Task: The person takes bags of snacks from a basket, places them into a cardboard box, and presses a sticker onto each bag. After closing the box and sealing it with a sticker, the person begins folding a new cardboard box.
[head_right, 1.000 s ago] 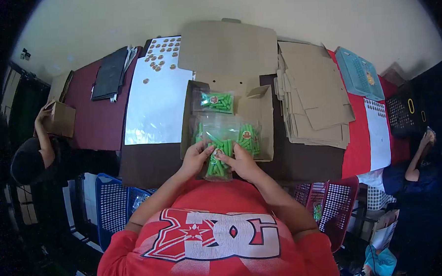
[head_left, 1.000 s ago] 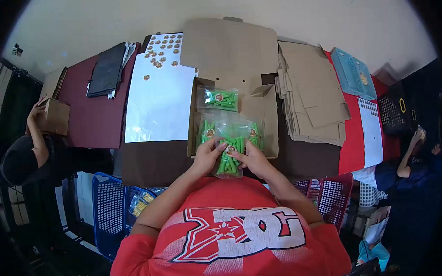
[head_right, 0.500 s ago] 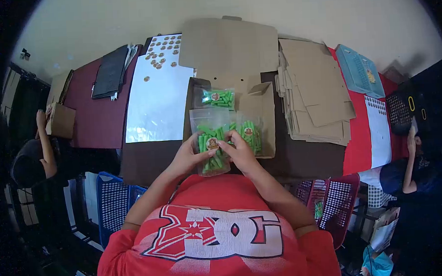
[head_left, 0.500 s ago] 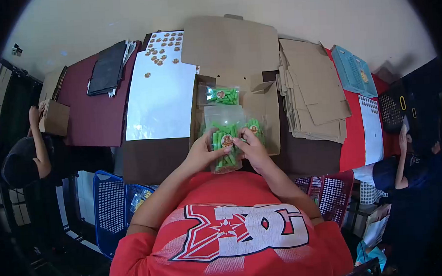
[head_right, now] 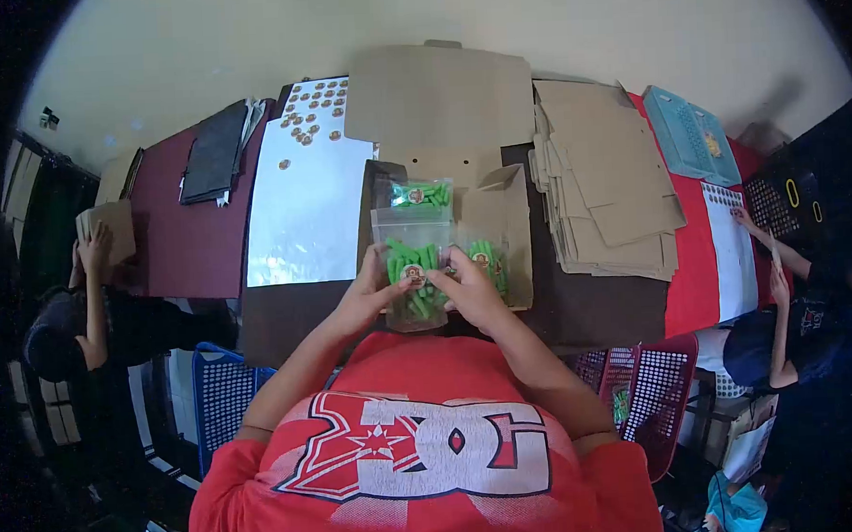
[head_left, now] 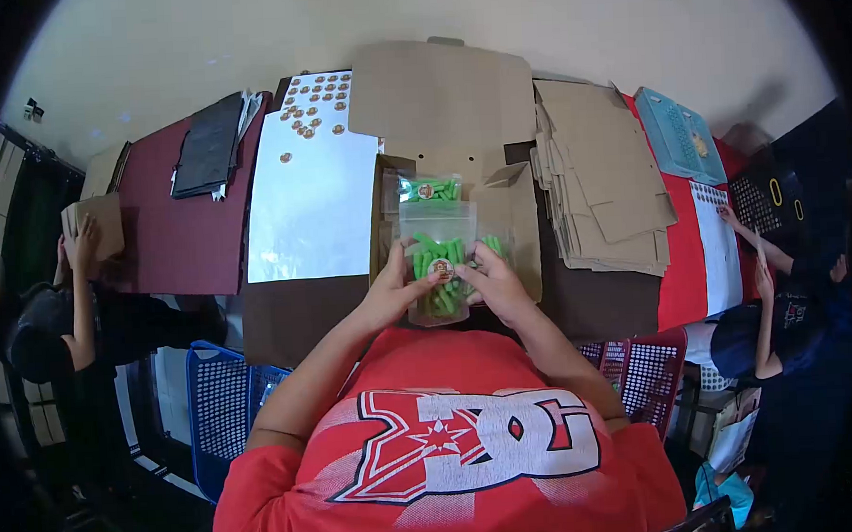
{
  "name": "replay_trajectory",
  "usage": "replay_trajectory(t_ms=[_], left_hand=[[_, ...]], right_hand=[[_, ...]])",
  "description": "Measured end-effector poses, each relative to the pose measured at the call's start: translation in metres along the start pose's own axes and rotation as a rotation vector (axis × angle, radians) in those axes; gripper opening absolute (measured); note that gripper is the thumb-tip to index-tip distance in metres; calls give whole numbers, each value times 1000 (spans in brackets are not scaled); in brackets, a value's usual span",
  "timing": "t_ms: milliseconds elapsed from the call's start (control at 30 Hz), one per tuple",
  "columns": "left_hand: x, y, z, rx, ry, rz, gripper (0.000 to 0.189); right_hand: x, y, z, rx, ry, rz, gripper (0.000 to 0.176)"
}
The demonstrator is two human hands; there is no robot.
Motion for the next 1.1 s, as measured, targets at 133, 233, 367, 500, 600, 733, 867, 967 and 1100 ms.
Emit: replay_trajectory(t_ms=[133, 233, 367, 500, 600, 733, 867, 967, 1100], left_hand=[[1, -3, 17, 356, 279, 160, 45], [-1, -14, 19, 404, 374, 182, 37], [3, -30, 11, 211, 351, 286, 34], [1, -19, 12, 255, 325, 253, 29], [1, -15, 13, 95, 212, 151, 29], [0, -20, 7, 45, 141, 145, 28], [-1, -25, 6, -47, 150, 176, 27], [-9, -18, 14, 106, 168, 195, 28], [-10, -25, 16, 148, 174, 196, 28]], right_hand=[[16, 20, 10, -227, 149, -350, 30], [10, 5, 16, -358, 237, -344, 30], [9, 11, 17, -121, 240, -297, 23], [7, 5, 14, -97, 158, -196, 36], [-3, -10, 17, -524, 171, -316, 52], [3, 7, 13, -439, 143, -407, 62], [5, 29, 8, -150, -62, -291, 53], [-4, 10, 9, -327, 38, -234, 50], [-12, 5, 16, -391, 149, -224, 47]])
Point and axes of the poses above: each hand's wrist, its own x-axis towards the middle knuckle, its own z-axis out of the palm, y = z × x, the point moved 1 cm from there along x, towards the middle knuckle, and after that the axes turned 3 degrees about -x, right-handed, at the moved point
